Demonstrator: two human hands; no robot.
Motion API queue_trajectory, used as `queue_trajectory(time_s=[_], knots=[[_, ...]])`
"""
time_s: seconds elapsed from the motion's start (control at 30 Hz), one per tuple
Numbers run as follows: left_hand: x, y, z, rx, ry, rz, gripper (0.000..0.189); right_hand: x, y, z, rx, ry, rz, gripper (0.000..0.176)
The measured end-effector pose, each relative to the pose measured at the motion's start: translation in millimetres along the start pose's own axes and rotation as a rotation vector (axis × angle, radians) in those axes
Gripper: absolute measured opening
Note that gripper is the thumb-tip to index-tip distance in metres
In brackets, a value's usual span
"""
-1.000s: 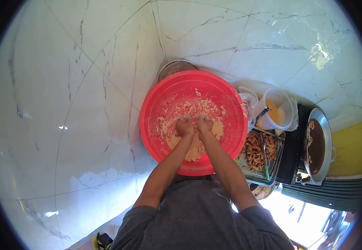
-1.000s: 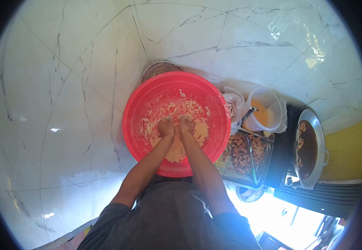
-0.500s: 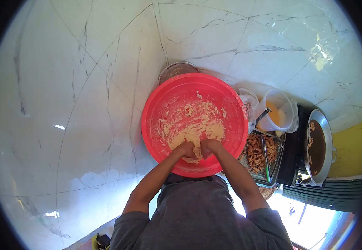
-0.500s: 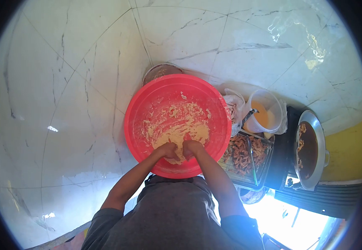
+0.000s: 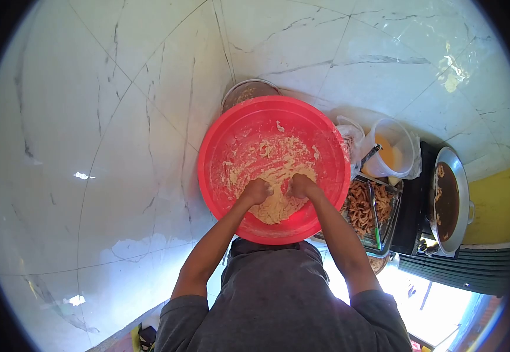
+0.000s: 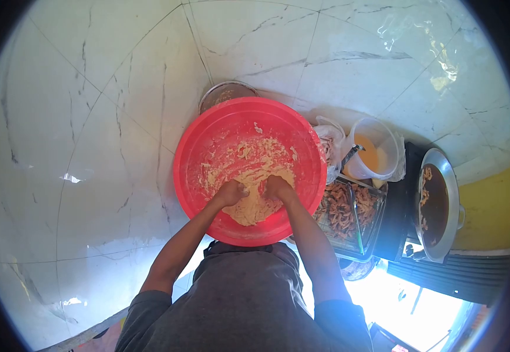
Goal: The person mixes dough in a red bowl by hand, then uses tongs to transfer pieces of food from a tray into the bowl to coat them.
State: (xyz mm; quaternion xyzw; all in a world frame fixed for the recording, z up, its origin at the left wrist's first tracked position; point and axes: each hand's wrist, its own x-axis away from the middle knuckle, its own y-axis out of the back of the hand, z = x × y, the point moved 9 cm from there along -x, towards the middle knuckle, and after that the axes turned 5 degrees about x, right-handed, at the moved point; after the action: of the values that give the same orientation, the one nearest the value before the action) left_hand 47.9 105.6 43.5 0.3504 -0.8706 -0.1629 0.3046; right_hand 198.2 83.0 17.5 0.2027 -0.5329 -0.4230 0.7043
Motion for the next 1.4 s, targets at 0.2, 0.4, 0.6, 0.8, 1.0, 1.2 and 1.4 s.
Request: queue_trajectory(time_s=[0.2, 0.4, 0.6, 0.8, 1.0, 1.2, 1.4], knots=[[-5, -2, 18, 0.038, -0.108, -0.109, 0.036, 6, 12, -7, -0.019, -0.086, -0.170, 0.024], [2, -6, 28, 0.362, 0.137, -0.020, 0.037, 12, 12, 4, -0.309, 0.020, -0.120, 0.022], [-1, -7, 36, 0.625, 0.160, -0.041, 0.040, 20, 17, 12, -0.461, -0.013, -0.112, 0.019], [-10, 2, 58, 0.447, 0.198, -0.239, 0.041, 5, 8, -8, -0.227, -0.110, -0.213, 0.022], [7, 18, 36, 0.549, 0.212, -0.311, 0.039, 37, 33, 26, -0.090, -0.200, -0.288, 0.031], [23, 33, 26, 0.523, 0.253, -0.387, 0.037, 22, 5, 32, 0.083, -0.170, -0.251, 0.026], [14, 33, 52, 0.368, 0.326, -0.467, 0.040, 22, 5, 57, 0.021, 0.073, -0.151, 0.021]])
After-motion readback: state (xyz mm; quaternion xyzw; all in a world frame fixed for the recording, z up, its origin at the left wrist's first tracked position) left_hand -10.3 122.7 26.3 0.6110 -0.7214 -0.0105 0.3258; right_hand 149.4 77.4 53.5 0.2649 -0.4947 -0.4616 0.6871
